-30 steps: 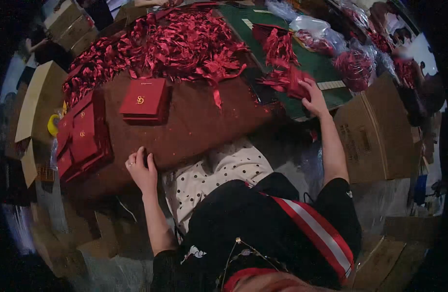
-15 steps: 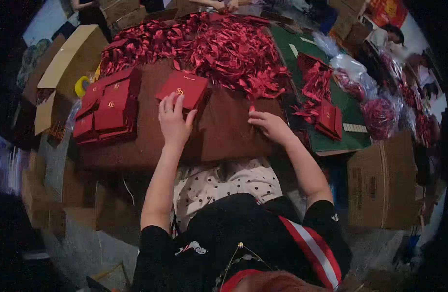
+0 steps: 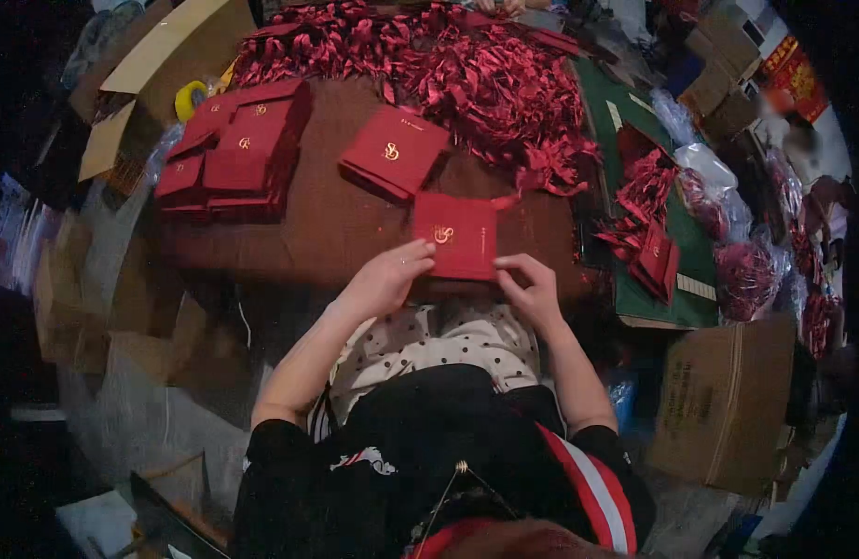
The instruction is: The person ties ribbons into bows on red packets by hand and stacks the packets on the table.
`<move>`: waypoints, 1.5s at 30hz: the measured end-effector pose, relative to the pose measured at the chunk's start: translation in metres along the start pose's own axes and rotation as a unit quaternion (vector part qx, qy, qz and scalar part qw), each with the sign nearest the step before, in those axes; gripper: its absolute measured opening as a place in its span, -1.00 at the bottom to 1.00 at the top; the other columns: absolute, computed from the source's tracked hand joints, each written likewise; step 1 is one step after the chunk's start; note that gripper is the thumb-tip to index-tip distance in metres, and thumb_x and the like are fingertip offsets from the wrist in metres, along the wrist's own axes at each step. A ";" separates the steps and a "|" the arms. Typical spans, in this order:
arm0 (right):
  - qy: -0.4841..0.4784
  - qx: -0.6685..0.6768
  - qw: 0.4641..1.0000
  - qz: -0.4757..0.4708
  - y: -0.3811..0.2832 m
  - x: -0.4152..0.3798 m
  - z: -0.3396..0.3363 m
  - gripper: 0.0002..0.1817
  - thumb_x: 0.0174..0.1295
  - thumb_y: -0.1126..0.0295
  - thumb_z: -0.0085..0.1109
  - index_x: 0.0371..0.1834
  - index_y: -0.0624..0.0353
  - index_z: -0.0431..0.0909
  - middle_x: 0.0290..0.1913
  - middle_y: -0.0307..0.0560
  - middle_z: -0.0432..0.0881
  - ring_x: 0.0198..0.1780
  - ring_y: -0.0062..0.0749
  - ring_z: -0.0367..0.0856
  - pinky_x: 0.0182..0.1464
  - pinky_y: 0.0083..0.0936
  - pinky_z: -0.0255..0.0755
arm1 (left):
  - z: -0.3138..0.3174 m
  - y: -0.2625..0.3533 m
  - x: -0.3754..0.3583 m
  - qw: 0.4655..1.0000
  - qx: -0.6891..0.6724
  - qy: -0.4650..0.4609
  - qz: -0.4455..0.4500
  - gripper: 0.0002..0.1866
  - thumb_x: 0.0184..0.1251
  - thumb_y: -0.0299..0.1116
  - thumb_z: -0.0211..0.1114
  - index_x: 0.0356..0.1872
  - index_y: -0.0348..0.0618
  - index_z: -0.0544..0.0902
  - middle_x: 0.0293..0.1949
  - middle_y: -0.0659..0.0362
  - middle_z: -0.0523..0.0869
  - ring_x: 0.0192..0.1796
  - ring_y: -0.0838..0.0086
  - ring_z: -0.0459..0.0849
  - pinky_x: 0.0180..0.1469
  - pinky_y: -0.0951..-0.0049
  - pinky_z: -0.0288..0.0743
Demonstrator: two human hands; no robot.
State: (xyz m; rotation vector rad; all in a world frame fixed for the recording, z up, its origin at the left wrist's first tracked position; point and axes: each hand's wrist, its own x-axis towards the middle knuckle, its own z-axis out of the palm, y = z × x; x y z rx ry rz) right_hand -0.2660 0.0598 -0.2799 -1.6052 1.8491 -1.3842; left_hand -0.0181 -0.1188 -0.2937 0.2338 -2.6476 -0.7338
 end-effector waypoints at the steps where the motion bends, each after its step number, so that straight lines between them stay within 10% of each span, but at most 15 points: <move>1: 0.016 -0.005 1.000 0.022 0.004 -0.002 0.001 -0.82 0.27 0.50 0.30 -0.08 0.24 0.70 -0.16 -0.07 0.73 -0.13 -0.40 0.72 -0.08 -0.48 0.57 | 0.003 0.007 -0.009 1.000 0.000 -0.024 -0.006 -0.55 0.26 -0.71 0.14 0.17 -0.21 0.61 0.34 0.02 0.55 0.45 0.12 0.42 0.42 0.15 0.40; 7: 0.109 -0.004 0.994 0.031 -0.028 0.028 0.018 -0.85 0.22 0.49 0.36 -0.16 0.22 0.70 -0.25 -0.13 0.71 -0.24 -0.49 0.69 -0.15 -0.55 0.56 | -0.005 0.021 -0.002 0.998 0.024 -0.001 -0.062 -0.56 0.21 -0.25 0.41 0.11 -0.14 0.64 0.27 0.06 0.60 0.33 0.11 0.54 0.30 0.12 0.49; 10: 0.077 -0.079 0.992 -0.059 -0.015 0.044 0.042 -0.86 0.18 0.41 0.39 -0.20 0.12 0.73 -0.26 -0.08 0.71 -0.21 -0.26 0.72 -0.19 -0.41 0.57 | 0.012 0.032 0.023 0.951 0.093 0.194 -0.222 -0.39 0.19 -0.12 0.50 0.23 -0.13 0.56 0.10 0.02 0.56 0.19 0.07 0.52 0.21 0.11 0.48; 12: 0.063 -0.100 0.991 -0.057 -0.007 0.049 0.057 -0.82 0.16 0.37 0.42 -0.18 0.13 0.73 -0.26 -0.07 0.70 -0.17 -0.14 0.70 -0.14 -0.31 0.57 | 0.015 0.033 0.038 0.916 0.131 0.135 -0.354 -0.36 0.19 -0.14 0.51 0.26 -0.16 0.52 0.15 -0.05 0.48 0.22 0.05 0.46 0.22 0.12 0.45; 23: 0.068 -0.108 0.987 -0.101 -0.005 0.071 0.082 -0.86 0.15 0.39 0.37 -0.25 0.14 0.67 -0.26 -0.06 0.68 -0.21 -0.13 0.70 -0.19 -0.29 0.57 | 0.035 0.028 0.043 0.893 -0.173 0.241 -0.338 -0.48 0.12 -0.56 0.47 0.14 -0.15 0.51 -0.14 0.09 0.57 -0.12 0.28 0.60 -0.01 0.28 0.50; 38: -0.119 -0.425 0.868 -0.227 -0.032 0.092 0.070 -0.73 -0.01 0.35 0.37 -0.26 0.18 0.56 -0.23 -0.06 0.58 -0.14 -0.16 0.63 -0.14 -0.30 0.60 | 0.033 0.037 0.038 0.941 -0.016 0.228 -0.249 -0.41 0.19 -0.41 0.43 0.30 -0.21 0.52 0.02 -0.06 0.59 0.07 0.00 0.60 0.11 0.14 0.50; 45: -0.157 -0.175 0.968 -0.089 -0.020 0.105 0.056 -0.78 0.09 0.32 0.33 -0.29 0.23 0.62 -0.25 0.06 0.65 -0.15 -0.02 0.67 -0.13 -0.15 0.56 | 0.034 0.036 0.038 0.955 0.015 0.182 -0.232 -0.35 0.23 -0.36 0.38 0.37 -0.19 0.45 0.07 -0.12 0.55 0.14 -0.02 0.57 0.15 0.12 0.50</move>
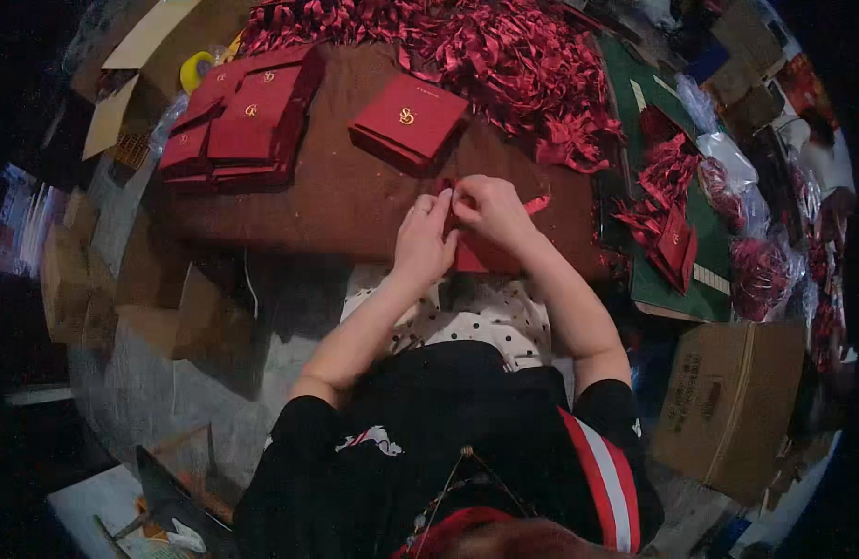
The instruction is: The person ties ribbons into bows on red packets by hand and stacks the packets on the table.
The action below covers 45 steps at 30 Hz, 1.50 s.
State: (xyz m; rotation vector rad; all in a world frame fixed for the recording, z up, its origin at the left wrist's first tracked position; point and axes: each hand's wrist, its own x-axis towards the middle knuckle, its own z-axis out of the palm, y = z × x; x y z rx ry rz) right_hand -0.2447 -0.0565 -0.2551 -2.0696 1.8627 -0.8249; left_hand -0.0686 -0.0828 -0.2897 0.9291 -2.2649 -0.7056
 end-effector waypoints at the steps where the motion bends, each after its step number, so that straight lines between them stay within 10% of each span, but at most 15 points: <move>1: 0.006 0.051 0.998 0.038 0.005 -0.002 0.001 -0.77 0.09 0.31 0.34 -0.26 0.21 0.65 -0.22 0.04 0.66 -0.14 -0.04 0.68 -0.12 -0.16 0.56 | -0.004 0.001 0.001 1.000 -0.009 0.002 0.006 -0.35 0.24 -0.36 0.37 0.39 -0.18 0.44 0.09 -0.12 0.53 0.16 -0.01 0.56 0.17 0.13 0.51; 5: 0.097 0.078 0.991 0.048 0.014 -0.016 0.012 -0.79 0.11 0.24 0.40 -0.26 0.08 0.73 -0.14 -0.11 0.59 -0.08 -0.14 0.65 -0.09 -0.25 0.53 | -0.036 -0.020 0.031 0.970 -0.179 -0.153 -0.063 -0.54 0.32 -0.59 0.24 0.26 -0.18 0.61 0.03 0.07 0.55 0.05 0.33 0.61 0.05 0.37 0.55; 10: 0.081 0.090 0.988 0.101 0.017 -0.020 0.024 -0.83 0.13 0.23 0.41 -0.28 0.03 0.77 -0.16 -0.12 0.60 -0.05 -0.19 0.63 -0.06 -0.28 0.53 | -0.011 -0.031 0.037 0.996 0.017 0.010 0.091 -0.80 0.20 -0.57 0.34 -0.15 -0.18 0.72 -0.09 0.10 0.57 -0.05 0.18 0.64 -0.06 0.23 0.57; 15: 0.052 -0.088 0.986 0.133 -0.007 -0.042 0.005 -0.31 0.09 0.16 0.46 0.35 -0.15 0.45 -0.15 -0.04 0.62 -0.04 -0.08 0.59 -0.01 -0.20 0.53 | -0.007 -0.033 0.046 0.987 0.065 -0.023 0.147 -0.76 0.16 -0.63 0.19 -0.17 -0.13 0.67 -0.06 0.10 0.58 0.00 0.11 0.66 -0.09 0.10 0.59; 24: 0.090 -0.072 0.983 0.142 -0.006 -0.045 0.019 -0.36 0.05 0.25 0.49 0.27 -0.08 0.50 -0.16 -0.02 0.63 -0.05 -0.06 0.58 -0.03 -0.20 0.54 | -0.059 -0.067 0.028 0.983 0.171 0.059 0.023 -0.94 0.38 -0.45 0.24 -0.21 -0.14 0.65 -0.06 0.13 0.57 -0.12 0.10 0.68 -0.20 0.10 0.57; 28: 0.089 -0.062 0.988 0.107 -0.013 -0.045 0.015 -0.41 0.10 0.31 0.43 0.26 -0.04 0.51 -0.03 -0.05 0.65 0.03 -0.03 0.55 0.05 -0.16 0.51 | -0.042 -0.048 0.009 0.965 0.181 0.185 -0.041 -0.66 0.31 -0.36 0.31 0.10 -0.10 0.56 -0.03 -0.06 0.53 0.08 -0.02 0.55 0.06 0.08 0.51; 32: 0.204 -0.039 0.977 -0.052 -0.007 -0.059 -0.002 -0.59 0.15 0.43 0.36 0.11 0.05 0.59 0.10 -0.04 0.64 0.14 -0.03 0.58 0.16 -0.25 0.49 | 0.000 0.000 -0.029 0.989 0.102 0.068 0.088 -0.41 0.23 -0.06 0.45 0.22 -0.08 0.54 0.04 -0.02 0.52 0.13 0.01 0.50 0.11 0.07 0.47; 36: 0.359 -0.056 0.925 0.113 0.033 -0.081 -0.036 -0.79 0.26 0.31 0.34 -0.10 0.13 0.67 -0.20 -0.06 0.71 -0.12 -0.11 0.69 -0.03 -0.28 0.53 | 0.003 0.008 -0.029 0.994 0.099 0.009 0.050 -0.31 0.05 0.03 0.52 0.14 -0.19 0.58 -0.03 0.01 0.52 0.02 0.09 0.49 0.02 0.13 0.50; 38: 0.227 -0.010 0.910 0.346 0.049 -0.085 -0.059 -0.67 0.36 0.09 0.24 -0.11 0.14 0.70 -0.32 0.00 0.72 -0.24 -0.05 0.70 -0.14 -0.23 0.55 | -0.001 0.008 -0.024 0.992 0.113 -0.006 0.058 -0.34 0.08 0.03 0.50 0.12 -0.19 0.60 -0.07 0.02 0.52 0.00 0.09 0.49 0.01 0.15 0.50; 45: 0.083 -0.151 0.908 0.381 0.051 -0.026 -0.048 -0.35 0.18 -0.33 0.21 -0.37 0.12 0.79 -0.38 0.08 0.75 -0.26 -0.02 0.74 -0.22 -0.17 0.59 | -0.009 0.009 -0.010 0.990 0.129 -0.051 0.032 -0.35 0.14 0.07 0.48 0.19 -0.09 0.62 -0.02 -0.01 0.53 0.04 0.06 0.51 0.05 0.12 0.52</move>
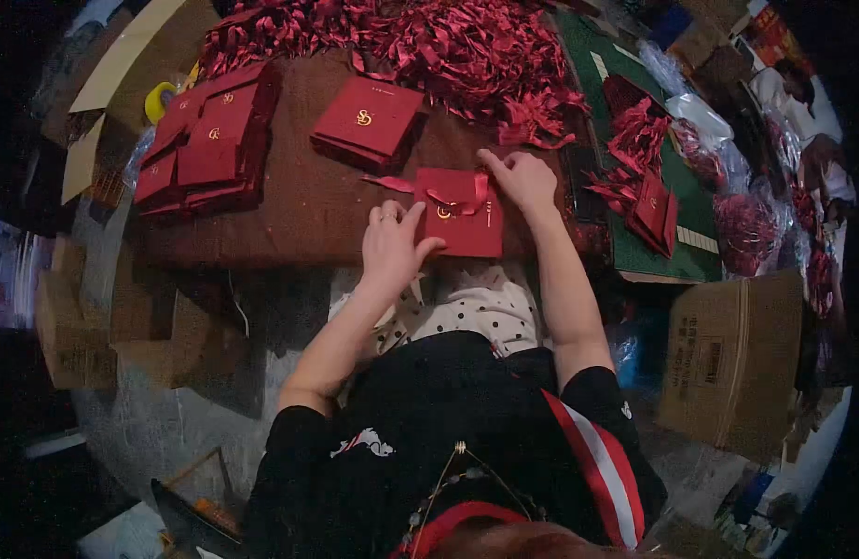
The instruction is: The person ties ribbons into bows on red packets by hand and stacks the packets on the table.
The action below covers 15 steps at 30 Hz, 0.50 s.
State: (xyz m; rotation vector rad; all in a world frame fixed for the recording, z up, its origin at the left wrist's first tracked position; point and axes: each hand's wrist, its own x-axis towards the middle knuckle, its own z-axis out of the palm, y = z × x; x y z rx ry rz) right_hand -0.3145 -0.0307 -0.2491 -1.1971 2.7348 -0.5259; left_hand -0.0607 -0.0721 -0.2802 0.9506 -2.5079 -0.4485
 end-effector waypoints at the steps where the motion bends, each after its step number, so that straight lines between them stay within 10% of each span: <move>1: -0.015 -0.025 0.999 -0.017 -0.004 0.007 0.006 -0.39 0.15 -0.29 0.26 -0.38 0.11 0.79 -0.38 0.08 0.75 -0.25 -0.02 0.75 -0.21 -0.17 0.60 | 0.000 -0.001 0.001 1.000 -0.002 -0.005 -0.005 -0.35 0.14 0.05 0.48 0.22 -0.05 0.61 -0.01 -0.02 0.53 0.06 0.06 0.52 0.05 0.11 0.52; 7: 0.146 0.046 0.976 -0.156 -0.009 0.018 0.031 -0.82 0.15 0.17 0.38 -0.29 0.00 0.75 -0.27 -0.09 0.70 -0.10 -0.15 0.67 -0.13 -0.17 0.58 | 0.003 -0.003 0.000 0.995 -0.010 0.040 -0.096 -0.37 0.08 -0.01 0.54 0.06 -0.24 0.60 -0.04 -0.02 0.59 0.09 0.02 0.54 0.09 0.10 0.49; 12: 0.103 0.389 0.897 -0.185 -0.032 -0.029 0.010 -0.80 0.17 0.37 0.39 -0.12 0.00 0.73 -0.26 -0.13 0.73 -0.28 -0.25 0.70 -0.16 -0.34 0.57 | 0.010 0.009 -0.006 0.986 -0.049 0.090 -0.133 -0.43 0.06 -0.14 0.54 0.06 -0.17 0.56 -0.02 0.01 0.58 0.06 0.06 0.53 0.08 0.12 0.49; 15: 0.087 0.302 0.890 -0.329 -0.042 -0.063 0.013 -0.84 0.15 0.40 0.40 -0.19 0.07 0.76 -0.21 -0.12 0.75 -0.21 -0.20 0.71 -0.14 -0.36 0.58 | 0.018 0.004 -0.008 0.980 -0.097 0.102 -0.138 -0.48 0.06 -0.21 0.55 -0.01 -0.18 0.55 -0.08 0.02 0.62 0.01 0.07 0.57 0.03 0.12 0.48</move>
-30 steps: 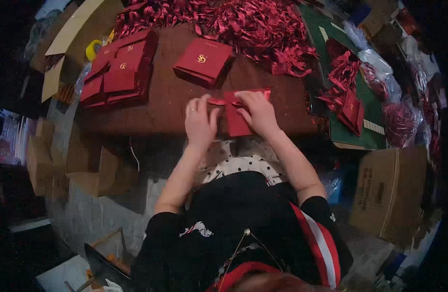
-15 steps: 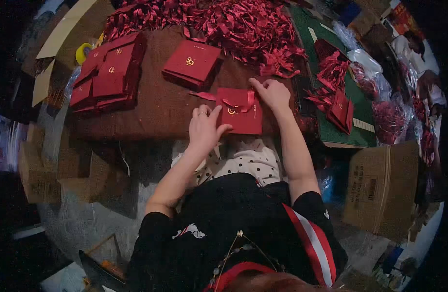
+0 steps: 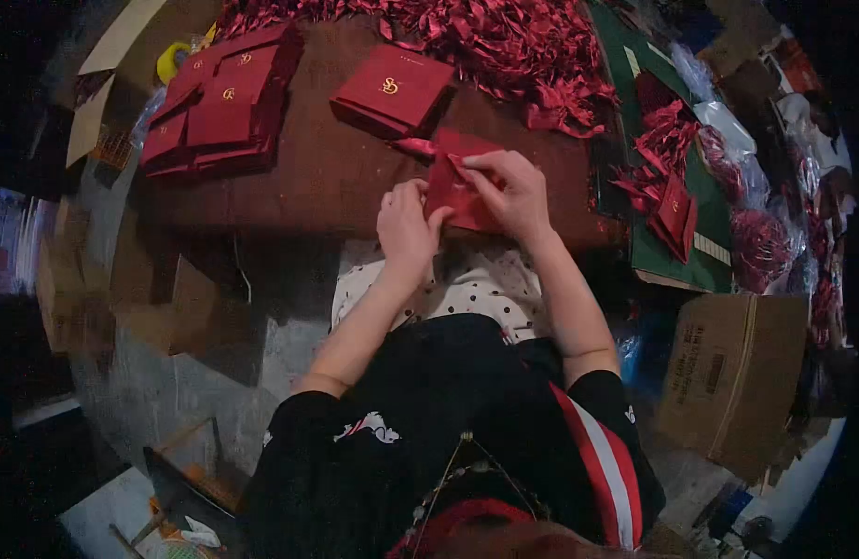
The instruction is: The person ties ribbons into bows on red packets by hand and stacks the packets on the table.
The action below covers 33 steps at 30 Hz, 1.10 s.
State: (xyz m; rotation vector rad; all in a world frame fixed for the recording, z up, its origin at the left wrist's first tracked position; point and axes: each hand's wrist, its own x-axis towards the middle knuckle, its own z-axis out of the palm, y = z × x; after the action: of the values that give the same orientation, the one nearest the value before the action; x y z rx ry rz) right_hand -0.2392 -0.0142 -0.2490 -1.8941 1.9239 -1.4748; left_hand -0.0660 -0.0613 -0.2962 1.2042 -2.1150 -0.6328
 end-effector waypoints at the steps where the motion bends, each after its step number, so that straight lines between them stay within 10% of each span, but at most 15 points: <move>1: -0.023 -0.001 1.000 -0.021 -0.002 -0.009 0.006 -0.82 0.14 0.37 0.39 -0.18 0.06 0.74 -0.21 -0.12 0.74 -0.18 -0.17 0.69 -0.12 -0.33 0.57 | -0.002 0.001 0.000 1.000 0.005 0.011 0.008 -0.51 0.05 -0.24 0.56 -0.03 -0.16 0.56 -0.14 0.04 0.65 -0.04 0.08 0.60 0.01 0.12 0.48; 15: -0.140 -0.207 0.961 -0.119 0.010 -0.023 0.034 -0.78 0.03 0.36 0.38 -0.35 0.13 0.51 -0.27 -0.08 0.55 -0.13 -0.09 0.57 -0.22 -0.21 0.59 | -0.001 -0.008 0.001 0.999 -0.042 -0.014 -0.017 -0.64 0.06 -0.34 0.50 -0.11 -0.11 0.61 -0.26 0.11 0.64 -0.09 0.13 0.60 0.01 0.16 0.48; 33: -0.175 -0.028 0.984 -0.024 0.018 -0.023 0.036 -0.78 0.11 0.29 0.31 -0.27 0.20 0.61 -0.28 0.06 0.64 -0.15 0.04 0.61 -0.08 -0.10 0.49 | 0.008 -0.015 -0.005 0.993 -0.089 0.048 0.058 -0.71 0.09 -0.40 0.42 -0.12 -0.14 0.65 -0.24 0.06 0.66 -0.11 0.08 0.60 -0.02 0.09 0.46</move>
State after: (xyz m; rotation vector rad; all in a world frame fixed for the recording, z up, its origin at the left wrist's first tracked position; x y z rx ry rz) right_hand -0.2245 -0.0198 -0.2930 -2.0699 1.7832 -1.0173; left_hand -0.0607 -0.0632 -0.3129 0.9877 -1.9863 -0.6818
